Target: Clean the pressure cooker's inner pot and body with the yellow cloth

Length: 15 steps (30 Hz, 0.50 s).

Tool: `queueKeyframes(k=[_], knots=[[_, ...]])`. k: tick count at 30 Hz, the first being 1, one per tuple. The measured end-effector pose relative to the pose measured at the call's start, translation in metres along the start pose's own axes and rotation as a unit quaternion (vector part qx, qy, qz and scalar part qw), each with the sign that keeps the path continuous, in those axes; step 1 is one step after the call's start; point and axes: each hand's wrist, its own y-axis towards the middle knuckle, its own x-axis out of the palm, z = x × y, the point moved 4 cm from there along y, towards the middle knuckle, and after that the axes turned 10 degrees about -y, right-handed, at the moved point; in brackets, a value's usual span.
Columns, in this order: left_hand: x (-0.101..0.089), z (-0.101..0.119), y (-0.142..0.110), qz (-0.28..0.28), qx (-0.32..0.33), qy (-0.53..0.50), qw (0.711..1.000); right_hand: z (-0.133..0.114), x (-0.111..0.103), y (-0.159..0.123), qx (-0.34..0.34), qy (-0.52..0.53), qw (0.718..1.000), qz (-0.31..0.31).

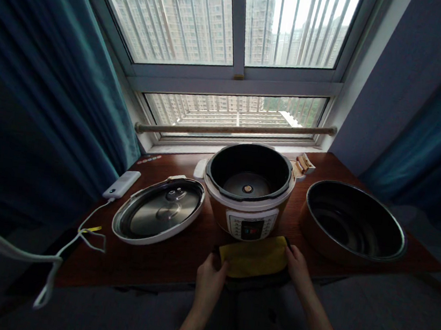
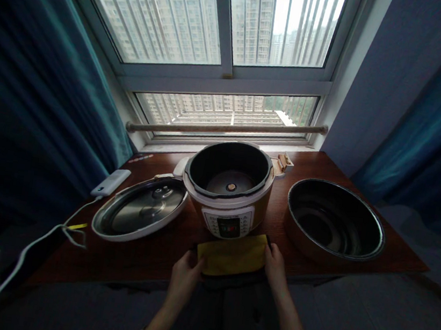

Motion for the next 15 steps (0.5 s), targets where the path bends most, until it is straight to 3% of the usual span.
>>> queueKeyframes(k=[2, 5, 9, 15], knots=[[0.011, -0.01, -0.015, -0.023, -0.06, -0.109, 0.992, 0.0, -0.001, 0.0, 0.009, 0.008, 1.0, 0.0], [0.033, -0.033, -0.037, -0.051, -0.169, -0.275, 0.945, 0.001, -0.003, -0.002, 0.025, 0.019, 1.0, 0.002], [0.047, -0.059, -0.048, -0.049, -0.258, -0.315, 0.912, 0.001, -0.005, -0.003, 0.052, 0.03, 0.998, 0.006], [0.043, -0.068, -0.034, -0.021, -0.242, -0.351, 0.904, -0.01, -0.009, -0.006, 0.047, 0.022, 0.999, 0.002]])
